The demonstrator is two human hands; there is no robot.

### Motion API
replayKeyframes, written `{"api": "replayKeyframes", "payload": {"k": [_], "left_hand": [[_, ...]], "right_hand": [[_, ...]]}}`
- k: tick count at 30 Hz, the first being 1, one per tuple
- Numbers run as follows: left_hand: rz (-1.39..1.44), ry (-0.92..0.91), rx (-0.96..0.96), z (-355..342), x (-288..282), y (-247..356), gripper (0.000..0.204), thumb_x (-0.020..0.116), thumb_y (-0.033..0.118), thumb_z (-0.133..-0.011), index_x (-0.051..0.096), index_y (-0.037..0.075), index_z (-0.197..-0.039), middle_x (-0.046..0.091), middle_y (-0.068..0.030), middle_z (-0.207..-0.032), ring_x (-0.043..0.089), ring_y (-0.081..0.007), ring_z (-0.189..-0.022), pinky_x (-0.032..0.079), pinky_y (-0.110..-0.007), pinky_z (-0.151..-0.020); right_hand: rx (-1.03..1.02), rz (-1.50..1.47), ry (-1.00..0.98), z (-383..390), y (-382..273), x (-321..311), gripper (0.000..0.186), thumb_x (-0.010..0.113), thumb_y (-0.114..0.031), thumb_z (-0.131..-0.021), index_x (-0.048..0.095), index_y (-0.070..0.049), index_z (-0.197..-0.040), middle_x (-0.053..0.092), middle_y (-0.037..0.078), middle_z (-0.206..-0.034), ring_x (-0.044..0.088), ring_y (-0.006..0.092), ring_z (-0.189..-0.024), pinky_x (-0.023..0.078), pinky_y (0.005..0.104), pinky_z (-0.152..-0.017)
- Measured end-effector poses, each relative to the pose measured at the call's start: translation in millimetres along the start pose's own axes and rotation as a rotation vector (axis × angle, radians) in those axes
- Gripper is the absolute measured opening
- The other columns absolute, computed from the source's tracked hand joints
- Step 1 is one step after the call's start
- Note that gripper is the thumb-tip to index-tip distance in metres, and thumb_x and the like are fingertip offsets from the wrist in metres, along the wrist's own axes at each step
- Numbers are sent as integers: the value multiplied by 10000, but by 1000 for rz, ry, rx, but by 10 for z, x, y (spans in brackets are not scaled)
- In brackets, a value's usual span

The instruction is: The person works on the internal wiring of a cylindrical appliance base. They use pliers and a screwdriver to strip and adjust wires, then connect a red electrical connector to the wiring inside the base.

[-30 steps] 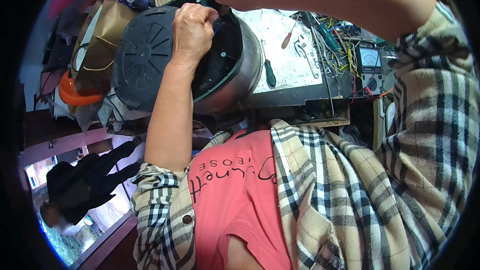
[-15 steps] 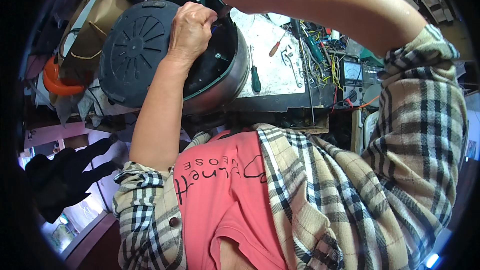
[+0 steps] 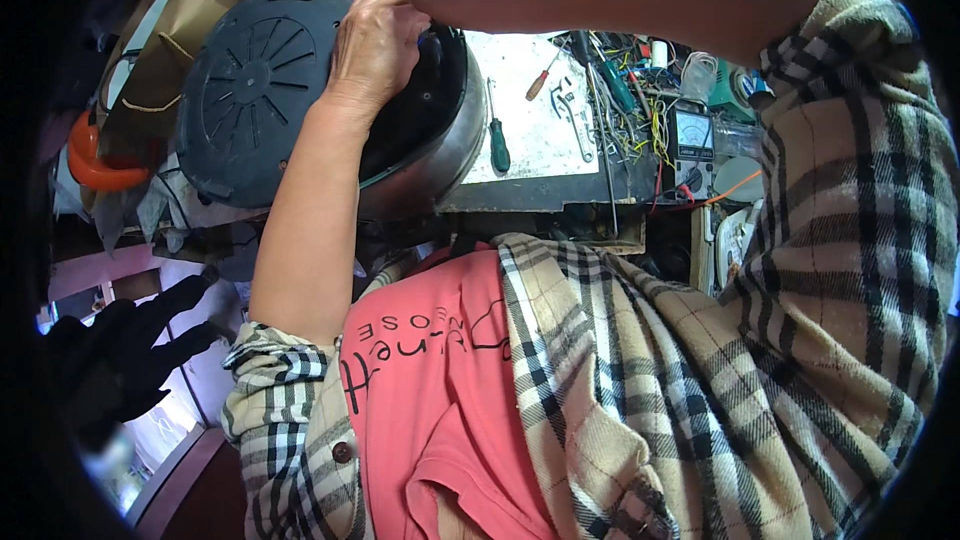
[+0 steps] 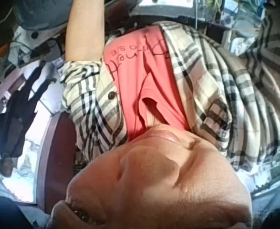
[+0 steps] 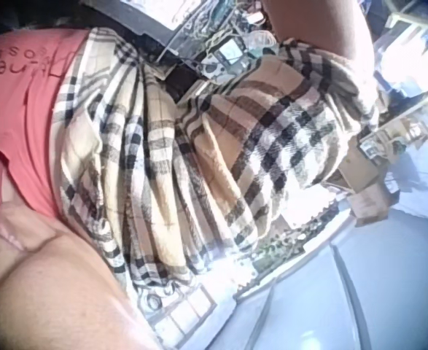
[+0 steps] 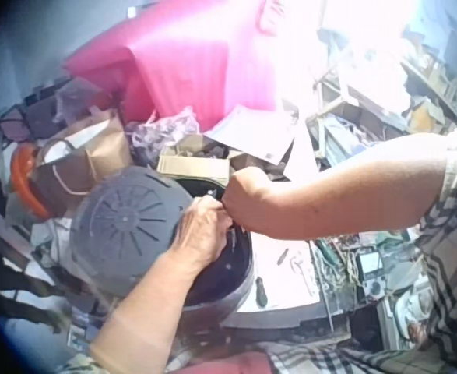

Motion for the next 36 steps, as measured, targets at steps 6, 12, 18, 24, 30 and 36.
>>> {"api": "replayKeyframes", "payload": {"k": [6,12,18,24,30,36], "left_hand": [[3,-23,38,-28,-108,-28,80,696,23,-796,759,50,-838,706,-96,-857,656,-302,-912,535,-402,-858],[-34,-76,35,-16,-70,-5,59,701,35,-801,753,51,-824,706,-90,-847,660,-293,-927,530,-392,-862],[55,-47,-55,-38,-65,74,46,727,57,-792,747,51,-833,700,-104,-881,654,-320,-932,533,-413,-855],[0,-13,50,-52,-52,-9,80,676,46,-797,752,70,-790,689,-91,-819,643,-296,-895,516,-398,-857],[-2,-81,13,-102,-89,61,64,738,90,-814,758,55,-863,702,-100,-841,643,-306,-893,504,-409,-841],[2,-112,-90,-91,-151,7,46,715,95,-823,742,58,-830,696,-90,-860,627,-308,-929,481,-417,-865]], "right_hand": [[155,-183,-115,89,246,42,149,669,-211,-782,739,-92,-726,715,85,-811,705,250,-810,519,434,-625],[109,-135,-8,129,122,223,144,670,-207,-744,710,-88,-675,673,86,-705,669,254,-693,508,444,-617],[63,-58,73,116,-8,66,122,646,-207,-780,695,-100,-748,654,83,-766,643,245,-745,482,427,-650],[188,-85,321,157,121,443,111,622,-207,-815,680,-113,-820,636,80,-826,617,236,-797,456,410,-682],[618,-165,675,430,170,806,195,632,-152,-815,635,-63,-989,574,140,-1067,561,321,-1053,471,471,-870],[886,-647,343,905,46,734,132,581,-166,-955,613,-43,-991,658,161,-867,683,355,-791,528,489,-679]]}}
Point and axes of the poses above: each hand's wrist, its own z-axis away from the middle knuckle, its own x-axis out of the palm, y = z × x, the point moved 5 cm from there along -z, towards the middle knuckle
